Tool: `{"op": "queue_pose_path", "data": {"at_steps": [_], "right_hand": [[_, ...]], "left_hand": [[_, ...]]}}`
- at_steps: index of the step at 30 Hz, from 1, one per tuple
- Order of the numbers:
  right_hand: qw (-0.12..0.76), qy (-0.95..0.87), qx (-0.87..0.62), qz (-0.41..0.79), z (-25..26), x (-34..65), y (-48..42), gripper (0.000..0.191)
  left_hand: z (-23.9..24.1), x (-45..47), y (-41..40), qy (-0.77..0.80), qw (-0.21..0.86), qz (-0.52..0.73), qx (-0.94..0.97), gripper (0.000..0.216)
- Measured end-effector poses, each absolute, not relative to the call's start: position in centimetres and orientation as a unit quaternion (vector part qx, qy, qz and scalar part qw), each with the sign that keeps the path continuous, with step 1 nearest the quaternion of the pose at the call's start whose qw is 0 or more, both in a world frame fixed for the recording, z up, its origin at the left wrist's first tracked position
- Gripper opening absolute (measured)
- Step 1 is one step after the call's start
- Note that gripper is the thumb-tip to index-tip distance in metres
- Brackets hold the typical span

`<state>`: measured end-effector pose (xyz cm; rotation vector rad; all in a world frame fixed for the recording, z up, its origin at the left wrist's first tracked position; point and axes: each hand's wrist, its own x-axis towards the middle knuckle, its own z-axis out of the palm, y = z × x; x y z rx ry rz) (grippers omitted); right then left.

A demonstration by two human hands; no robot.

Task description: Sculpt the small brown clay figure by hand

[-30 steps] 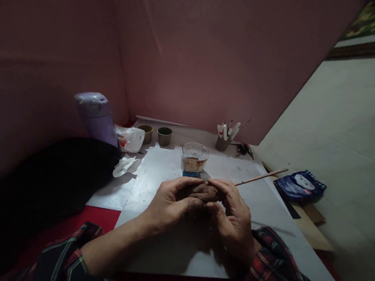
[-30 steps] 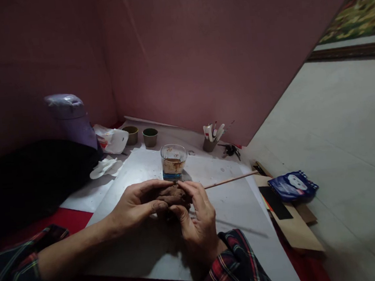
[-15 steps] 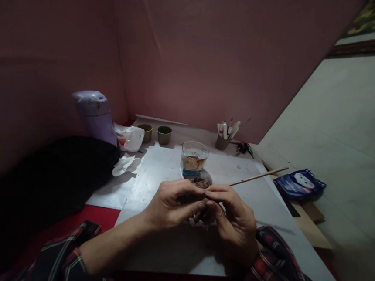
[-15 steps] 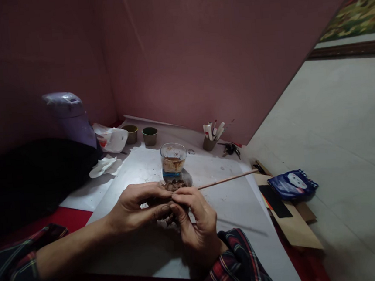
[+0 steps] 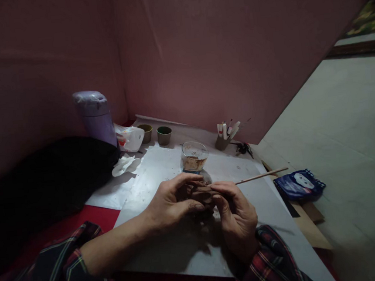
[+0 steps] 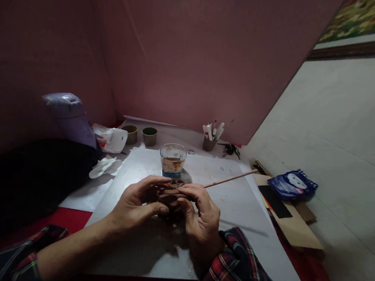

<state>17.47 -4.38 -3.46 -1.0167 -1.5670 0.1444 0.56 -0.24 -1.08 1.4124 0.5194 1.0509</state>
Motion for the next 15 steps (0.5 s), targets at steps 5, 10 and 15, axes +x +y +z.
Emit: {"op": "queue_pose_path", "data": {"at_steps": [5, 10, 15], "right_hand": [[0.587, -0.684, -0.421, 0.097, -3.49, 17.54, -4.38, 0.015], [0.593, -0.684, -0.400, 0.140, -3.40, 17.45, -4.19, 0.013], [0.588, -0.683, -0.399, 0.171, -3.24, 17.24, -4.03, 0.008]], "left_hand": [[-1.02, 0.17, -0.01, 0.239, 0.477, 0.476, 0.700, 0.019], [-1.00, 0.04, 0.08, 0.230, 0.375, 0.498, 0.748, 0.013], [-1.34, 0.09, 0.13, 0.247, 0.410, 0.490, 0.729, 0.009]]}}
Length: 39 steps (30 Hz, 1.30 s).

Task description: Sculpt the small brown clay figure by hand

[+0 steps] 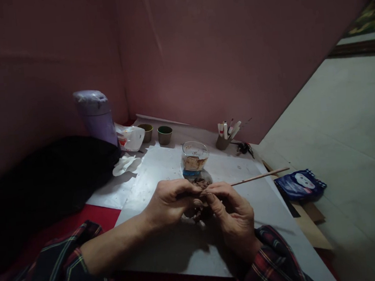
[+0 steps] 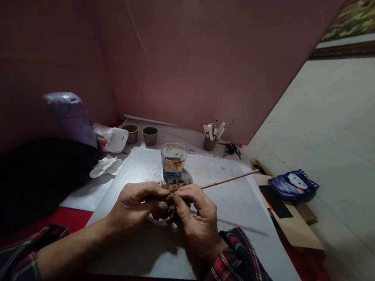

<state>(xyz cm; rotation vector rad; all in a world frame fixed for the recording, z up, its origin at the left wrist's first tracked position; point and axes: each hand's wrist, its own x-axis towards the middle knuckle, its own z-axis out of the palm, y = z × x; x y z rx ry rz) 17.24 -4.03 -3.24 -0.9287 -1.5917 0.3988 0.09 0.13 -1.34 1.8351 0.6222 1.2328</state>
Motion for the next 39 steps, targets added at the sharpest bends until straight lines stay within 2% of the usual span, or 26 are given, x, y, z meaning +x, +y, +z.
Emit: {"op": "queue_pose_path", "data": {"at_steps": [3, 7, 9, 13, 17, 22, 26, 30, 39], "right_hand": [[0.595, -0.671, -0.404, 0.179, -3.29, 17.19, -4.04, 0.008], [0.610, -0.663, -0.409, 0.146, -3.44, 17.25, -4.22, 0.011], [0.608, -0.674, -0.403, 0.115, -3.49, 17.37, -4.30, 0.014], [0.586, -0.708, -0.381, 0.105, -3.53, 17.66, -4.32, 0.019], [0.568, -0.710, -0.400, 0.114, -3.57, 17.82, -4.30, 0.030], [0.584, -0.679, -0.423, 0.141, -3.91, 18.01, -4.35, 0.034], [0.586, -0.682, -0.413, 0.145, -4.07, 17.87, -4.46, 0.033], [0.576, -0.694, -0.408, 0.143, -3.86, 17.48, -4.54, 0.044], [0.575, -0.682, -0.419, 0.171, -3.58, 17.63, -4.47, 0.024]], "left_hand": [[-1.31, 0.22, 0.09, 0.261, 0.470, 0.478, 0.695, 0.012], [-0.94, 0.52, -0.12, 0.279, 0.640, 0.437, 0.567, 0.040], [-0.75, 0.59, -0.18, 0.276, 0.681, 0.422, 0.531, 0.043], [-0.66, 0.46, -0.02, 0.289, 0.667, 0.414, 0.549, 0.023], [-0.64, 0.28, 0.22, 0.303, 0.682, 0.399, 0.533, 0.028], [-0.39, 0.35, 0.38, 0.312, 0.690, 0.412, 0.507, 0.030], [-0.57, 0.46, 0.61, 0.300, 0.745, 0.390, 0.450, 0.032], [-0.90, 0.49, 0.72, 0.263, 0.783, 0.368, 0.427, 0.032], [-1.36, 0.37, 0.70, 0.246, 0.777, 0.356, 0.457, 0.039]]}}
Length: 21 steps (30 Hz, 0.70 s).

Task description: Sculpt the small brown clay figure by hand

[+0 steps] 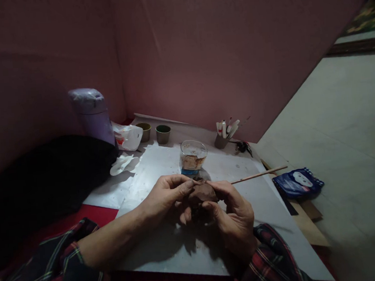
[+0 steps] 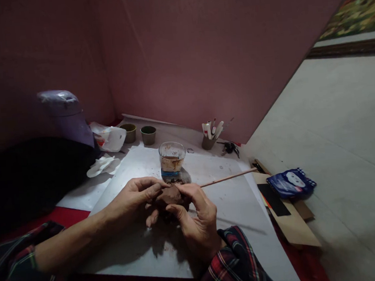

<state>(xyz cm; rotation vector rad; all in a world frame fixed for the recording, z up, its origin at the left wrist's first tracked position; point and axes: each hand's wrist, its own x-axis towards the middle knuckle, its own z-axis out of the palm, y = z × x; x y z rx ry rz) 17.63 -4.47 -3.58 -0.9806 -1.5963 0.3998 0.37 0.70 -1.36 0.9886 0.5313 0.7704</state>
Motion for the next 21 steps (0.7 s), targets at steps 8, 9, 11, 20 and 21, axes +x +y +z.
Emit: {"op": "queue_pose_path", "data": {"at_steps": [8, 9, 11, 20, 21], "right_hand": [[0.586, -0.669, -0.425, 0.170, -3.6, 17.6, -4.4, 0.018], [0.585, -0.669, -0.426, 0.172, -3.6, 17.6, -4.3, 0.018], [0.585, -0.665, -0.429, 0.176, -3.8, 17.6, -4.1, 0.019], [0.629, -0.578, -0.448, 0.263, -3.2, 17.2, -4.0, 0.021], [0.636, -0.566, -0.447, 0.275, -3.1, 17.1, -4.0, 0.022]], "left_hand": [[-0.8, 0.4, 0.5, 0.297, 0.709, 0.359, 0.530, 0.036], [-0.7, 0.4, 0.5, 0.301, 0.703, 0.358, 0.536, 0.033], [-0.4, 0.3, 0.5, 0.303, 0.699, 0.358, 0.539, 0.033], [-0.5, 0.5, 0.2, 0.320, 0.704, 0.352, 0.527, 0.042], [-0.6, 0.5, 0.1, 0.324, 0.692, 0.362, 0.533, 0.042]]}}
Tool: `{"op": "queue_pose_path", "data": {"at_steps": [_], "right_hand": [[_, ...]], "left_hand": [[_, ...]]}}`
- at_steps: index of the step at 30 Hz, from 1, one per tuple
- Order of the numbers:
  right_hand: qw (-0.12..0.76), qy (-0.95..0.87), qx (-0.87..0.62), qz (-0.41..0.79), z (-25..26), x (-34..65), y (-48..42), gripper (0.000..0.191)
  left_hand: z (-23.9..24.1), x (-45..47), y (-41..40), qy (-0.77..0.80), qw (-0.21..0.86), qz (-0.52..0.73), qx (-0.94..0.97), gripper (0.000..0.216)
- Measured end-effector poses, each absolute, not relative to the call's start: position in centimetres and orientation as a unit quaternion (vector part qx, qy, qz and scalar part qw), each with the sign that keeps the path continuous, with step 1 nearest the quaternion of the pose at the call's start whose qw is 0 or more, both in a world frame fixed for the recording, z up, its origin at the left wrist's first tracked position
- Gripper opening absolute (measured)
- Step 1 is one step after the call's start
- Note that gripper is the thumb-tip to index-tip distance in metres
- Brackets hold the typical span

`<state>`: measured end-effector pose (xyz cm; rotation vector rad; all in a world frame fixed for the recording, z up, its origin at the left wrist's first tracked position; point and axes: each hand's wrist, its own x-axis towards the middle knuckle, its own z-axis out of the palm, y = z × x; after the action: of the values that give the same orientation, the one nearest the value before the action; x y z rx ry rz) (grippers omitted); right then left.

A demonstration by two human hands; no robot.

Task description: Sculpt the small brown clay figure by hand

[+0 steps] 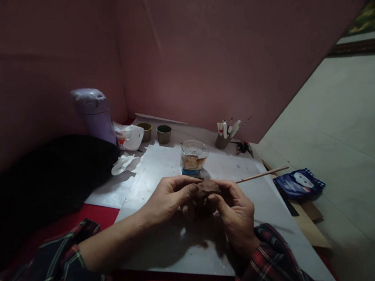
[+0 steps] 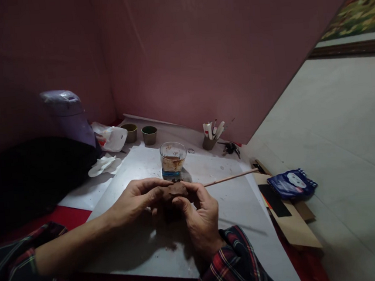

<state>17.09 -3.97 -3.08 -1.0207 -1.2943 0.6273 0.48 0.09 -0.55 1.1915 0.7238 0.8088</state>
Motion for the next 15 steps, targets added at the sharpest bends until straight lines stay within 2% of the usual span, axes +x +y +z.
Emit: {"op": "queue_pose_path", "data": {"at_steps": [3, 6, 10, 12, 15], "right_hand": [[0.647, -0.544, -0.444, 0.298, -2.72, 16.91, -3.86, 0.020], [0.647, -0.538, -0.442, 0.311, -2.68, 16.95, -3.79, 0.018], [0.613, -0.588, -0.440, 0.290, -3.02, 17.25, -3.80, 0.023], [0.600, -0.616, -0.435, 0.267, -3.22, 17.38, -3.82, 0.027], [0.592, -0.640, -0.427, 0.241, -3.41, 17.43, -3.92, 0.034]], "left_hand": [[-0.38, 0.53, -0.18, 0.302, 0.646, 0.403, 0.573, 0.042], [-0.25, 0.50, -0.40, 0.302, 0.545, 0.413, 0.665, 0.041], [-0.64, 0.26, -0.48, 0.308, 0.383, 0.416, 0.765, 0.022], [-0.82, 0.10, -0.50, 0.301, 0.351, 0.418, 0.782, 0.020], [-0.77, -0.07, -0.56, 0.293, 0.358, 0.424, 0.779, 0.022]]}}
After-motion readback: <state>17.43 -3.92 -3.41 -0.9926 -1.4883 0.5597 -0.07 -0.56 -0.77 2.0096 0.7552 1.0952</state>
